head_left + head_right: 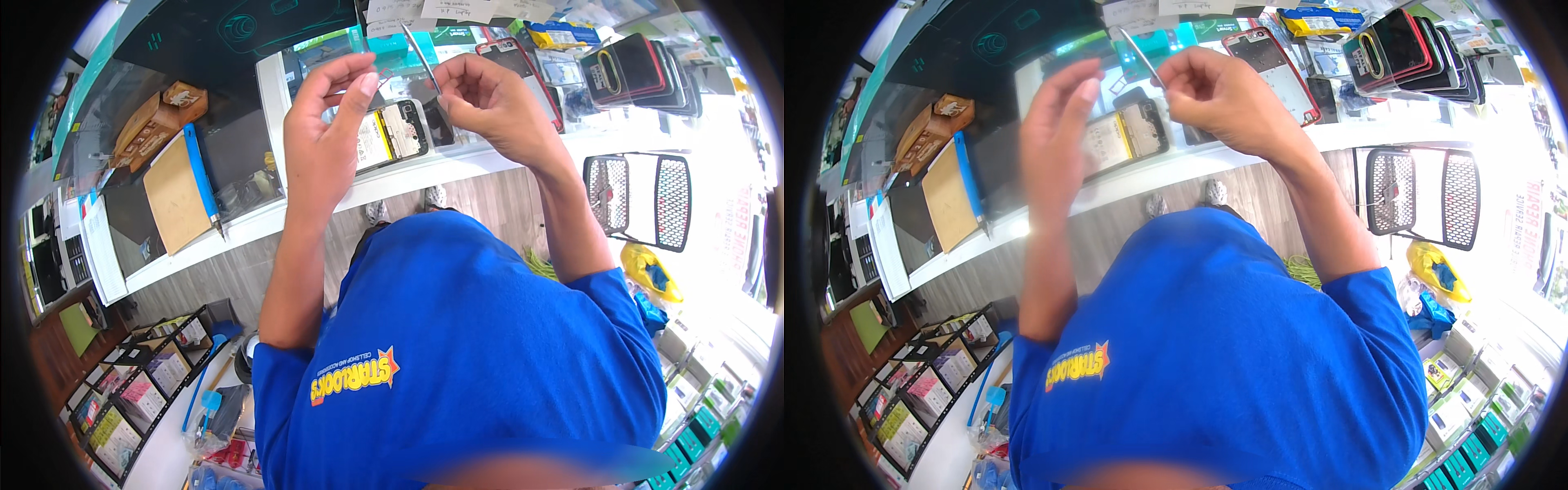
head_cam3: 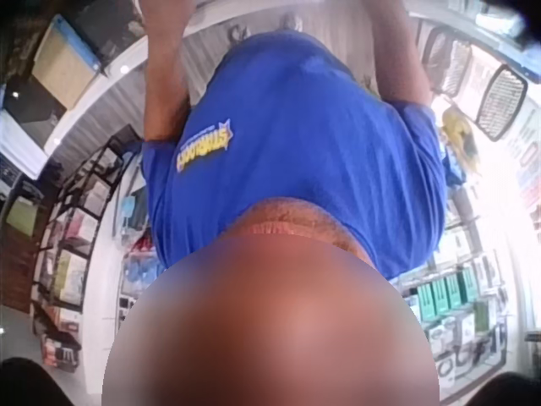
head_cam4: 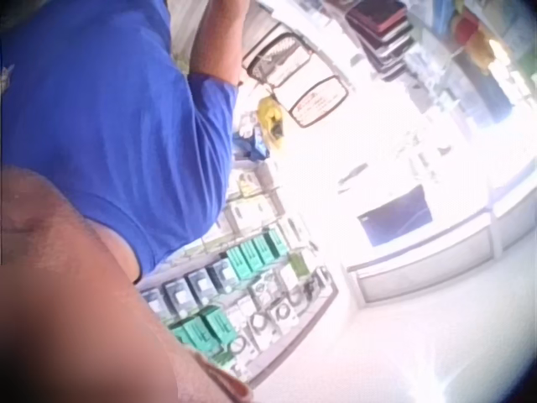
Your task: The person uses a blue-handled screwdriver to remove and install screws on a disassembled smartphone. They handle the phone's internal components, including the battery and circuit board, and place a protective sticker on the battery. The person works at a counter in a mobile repair shop.
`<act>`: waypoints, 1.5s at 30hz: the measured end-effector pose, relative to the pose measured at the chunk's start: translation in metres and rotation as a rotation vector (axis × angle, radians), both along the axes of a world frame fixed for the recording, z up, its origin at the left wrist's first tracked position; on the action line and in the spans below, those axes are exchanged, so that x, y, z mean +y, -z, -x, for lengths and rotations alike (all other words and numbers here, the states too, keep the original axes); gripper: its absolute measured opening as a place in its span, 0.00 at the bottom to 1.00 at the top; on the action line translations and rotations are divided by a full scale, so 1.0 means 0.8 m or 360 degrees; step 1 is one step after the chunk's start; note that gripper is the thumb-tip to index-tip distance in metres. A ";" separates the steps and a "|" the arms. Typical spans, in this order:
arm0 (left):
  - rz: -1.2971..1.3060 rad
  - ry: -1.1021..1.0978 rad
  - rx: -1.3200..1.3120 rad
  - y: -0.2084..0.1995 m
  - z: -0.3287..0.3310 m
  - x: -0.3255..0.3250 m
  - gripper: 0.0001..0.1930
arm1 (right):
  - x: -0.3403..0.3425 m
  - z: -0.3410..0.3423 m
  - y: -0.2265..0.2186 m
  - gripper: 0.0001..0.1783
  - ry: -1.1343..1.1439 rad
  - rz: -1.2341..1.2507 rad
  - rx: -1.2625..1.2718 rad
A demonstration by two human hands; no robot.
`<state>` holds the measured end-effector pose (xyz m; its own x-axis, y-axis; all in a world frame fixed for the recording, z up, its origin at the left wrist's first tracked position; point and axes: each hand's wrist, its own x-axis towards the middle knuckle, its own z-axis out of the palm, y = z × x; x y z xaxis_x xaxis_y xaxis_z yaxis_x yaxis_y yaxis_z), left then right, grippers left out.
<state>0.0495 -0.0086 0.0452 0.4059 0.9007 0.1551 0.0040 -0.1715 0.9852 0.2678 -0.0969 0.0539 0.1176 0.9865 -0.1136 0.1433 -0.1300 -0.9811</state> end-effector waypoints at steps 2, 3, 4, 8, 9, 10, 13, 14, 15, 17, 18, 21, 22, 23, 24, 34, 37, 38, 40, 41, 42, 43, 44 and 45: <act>0.0139 0.0042 -0.0143 -0.005 -0.011 -0.002 0.16 | -0.001 0.000 -0.003 0.13 -0.0075 0.0008 0.0128; 0.0224 0.0052 -0.0154 -0.007 -0.014 0.000 0.17 | 0.000 0.000 -0.003 0.13 -0.0099 0.0031 0.0154; 0.0257 0.0087 -0.0201 -0.008 -0.018 0.002 0.17 | 0.000 0.000 -0.005 0.13 -0.0133 0.0041 0.0177; 0.0367 0.0219 -0.0291 -0.011 -0.022 0.006 0.19 | 0.001 0.001 -0.009 0.12 -0.0190 0.0050 0.0206; 0.0365 0.0234 -0.0295 -0.011 -0.022 0.004 0.18 | 0.002 0.002 -0.010 0.12 -0.0194 0.0043 0.0192; 0.0370 0.0234 -0.0274 -0.011 -0.023 0.001 0.18 | 0.003 0.003 -0.011 0.11 -0.0198 0.0038 0.0179; -0.0044 0.0125 0.0064 -0.010 -0.021 -0.011 0.14 | 0.004 0.010 -0.015 0.10 -0.0129 0.0056 0.0140; -0.0255 0.0069 0.0222 -0.010 -0.022 -0.014 0.13 | 0.004 0.012 -0.016 0.10 -0.0112 0.0024 0.0142; -0.0318 0.0041 0.0180 -0.009 -0.023 -0.017 0.12 | 0.004 0.015 -0.016 0.10 -0.0063 0.0040 0.0077; -0.0438 -0.0020 0.0106 -0.006 -0.027 -0.022 0.10 | 0.004 0.021 -0.018 0.11 -0.0007 -0.0020 -0.0027; -0.0438 -0.0022 0.0067 -0.006 -0.028 -0.023 0.09 | 0.003 0.024 -0.020 0.12 0.0016 -0.0036 -0.0059; -0.0487 -0.0024 -0.0019 -0.005 -0.028 -0.023 0.07 | -0.001 0.031 -0.026 0.12 0.0027 -0.0103 -0.0115; -0.0547 -0.0020 -0.0046 -0.005 -0.028 -0.021 0.07 | -0.002 0.033 -0.028 0.11 -0.0002 -0.0136 -0.0104; -0.0608 -0.0015 -0.0071 -0.005 -0.027 -0.021 0.06 | -0.004 0.034 -0.030 0.11 -0.0019 -0.0167 -0.0101; -0.0558 0.0018 -0.0110 -0.005 -0.026 -0.020 0.06 | -0.004 0.036 -0.032 0.11 -0.0044 -0.0166 -0.0040; -0.0423 0.0174 -0.0224 -0.007 -0.006 -0.022 0.07 | 0.001 0.045 -0.043 0.11 -0.0252 -0.0048 0.0436; -0.0204 0.0204 -0.0364 -0.011 0.003 -0.030 0.07 | 0.004 0.051 -0.044 0.12 -0.0329 -0.0048 0.0636; -0.0095 0.0214 -0.0431 -0.013 0.007 -0.033 0.07 | 0.006 0.053 -0.043 0.12 -0.0343 -0.0045 0.0684; -0.0130 0.0097 -0.0428 -0.016 0.014 -0.032 0.07 | 0.007 0.058 -0.043 0.12 -0.0340 -0.0057 0.0747; -0.0147 0.0037 -0.0425 -0.018 0.018 -0.032 0.08 | 0.008 0.061 -0.043 0.12 -0.0333 -0.0057 0.0770; -0.0251 0.0008 -0.0369 -0.020 0.023 -0.032 0.08 | 0.009 0.064 -0.043 0.12 -0.0331 -0.0086 0.0733; -0.0352 -0.0022 -0.0312 -0.022 0.030 -0.031 0.07 | 0.010 0.068 -0.043 0.12 -0.0328 -0.0114 0.0697; -0.0458 -0.0056 -0.0253 -0.024 0.036 -0.031 0.07 | 0.010 0.071 -0.043 0.12 -0.0322 -0.0150 0.0653; -0.0474 -0.0078 -0.0242 -0.025 0.040 -0.033 0.07 | 0.011 0.075 -0.043 0.12 -0.0329 -0.0152 0.0633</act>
